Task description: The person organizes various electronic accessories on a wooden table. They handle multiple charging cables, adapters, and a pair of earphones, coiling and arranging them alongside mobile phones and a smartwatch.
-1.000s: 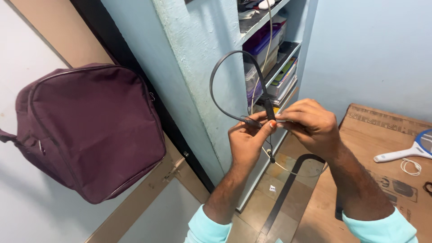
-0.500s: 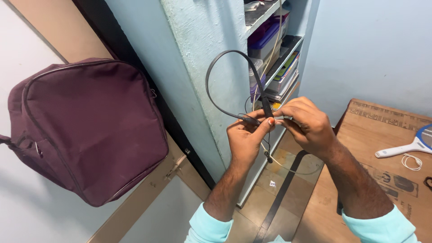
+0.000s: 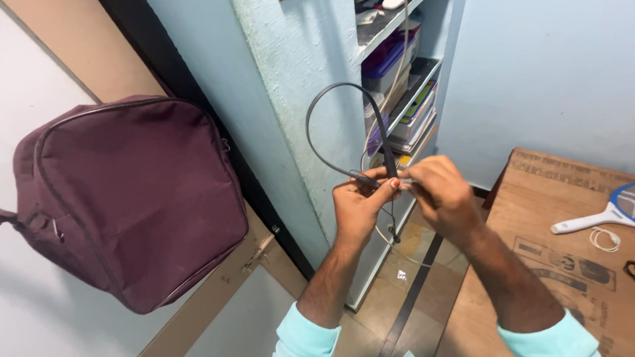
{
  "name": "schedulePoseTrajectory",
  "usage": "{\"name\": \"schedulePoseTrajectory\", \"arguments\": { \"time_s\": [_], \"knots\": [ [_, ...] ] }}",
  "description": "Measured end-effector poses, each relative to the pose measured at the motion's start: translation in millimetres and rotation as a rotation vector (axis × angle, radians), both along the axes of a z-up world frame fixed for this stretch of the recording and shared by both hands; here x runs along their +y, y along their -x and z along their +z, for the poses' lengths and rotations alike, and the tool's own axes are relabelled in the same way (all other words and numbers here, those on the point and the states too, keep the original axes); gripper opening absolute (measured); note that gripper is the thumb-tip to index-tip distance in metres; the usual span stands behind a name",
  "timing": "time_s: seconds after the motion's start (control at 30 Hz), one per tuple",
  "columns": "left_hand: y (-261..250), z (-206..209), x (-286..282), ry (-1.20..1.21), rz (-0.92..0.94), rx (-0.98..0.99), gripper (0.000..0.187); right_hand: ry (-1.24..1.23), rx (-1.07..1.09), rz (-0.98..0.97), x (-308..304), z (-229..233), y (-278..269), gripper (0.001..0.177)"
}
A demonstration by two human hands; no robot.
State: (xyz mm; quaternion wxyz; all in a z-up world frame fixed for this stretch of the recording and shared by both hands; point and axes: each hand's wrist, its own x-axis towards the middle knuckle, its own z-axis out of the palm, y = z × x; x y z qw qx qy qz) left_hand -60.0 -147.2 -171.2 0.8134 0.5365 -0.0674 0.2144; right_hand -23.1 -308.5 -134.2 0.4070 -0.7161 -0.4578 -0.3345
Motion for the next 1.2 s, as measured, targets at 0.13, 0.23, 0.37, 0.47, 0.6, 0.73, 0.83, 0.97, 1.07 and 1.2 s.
{"name": "schedulePoseTrajectory", "arguments": {
  "time_s": [0.13, 0.23, 0.37, 0.47, 0.6, 0.73, 0.83, 0.97, 1.07, 1.2],
  "knots": [
    [1.7, 0.0, 2.3, -0.043, -0.020, 0.015, 0.027, -0.065, 0.058, 0.005, 0.5, -1.5, 6.2, 0.021],
    [2.2, 1.3, 4.6, 0.038, -0.112, 0.030, 0.028, -0.080, 0.176, 0.047, -1.5, 0.2, 5.9, 0.021],
    [4.0, 1.8, -0.3, 0.066, -0.054, 0.017, 0.029, -0.080, 0.121, 0.001, -2.1, 3.0, 8.2, 0.018],
    [5.3, -0.8, -2.9, 0.060, 0.006, -0.028, 0.030, -0.089, 0.102, -0.082, -4.2, 0.8, 10.4, 0.018],
    [6.6, -5.9, -2.4, 0.073, 0.022, -0.004, 0.030, -0.095, 0.291, -0.090, -13.9, -7.1, 6.1, 0.021],
    [11.9, -14.1, -4.1, 0.080, 0.005, 0.046, 0.030, -0.039, 0.395, -0.092, -24.5, -28.7, -0.7, 0.026],
    [17.6, -23.5, -7.1, 0.060, -0.030, 0.074, 0.030, 0.043, 0.575, -0.156, -30.7, -57.3, -3.2, 0.029],
    [21.8, -35.4, -13.3, 0.042, -0.080, 0.090, 0.030, 0.006, 0.704, -0.111, -37.9, -98.0, -7.1, 0.029],
    [27.2, -41.3, -23.7, 0.020, -0.106, 0.078, 0.029, -0.076, 0.595, -0.051, -49.8, -117.2, -3.7, 0.033],
    [39.4, -47.4, -39.1, -0.012, -0.194, 0.169, 0.028, -0.278, 0.746, 0.123, -64.7, -122.4, 2.5, 0.036]
  ]
}}
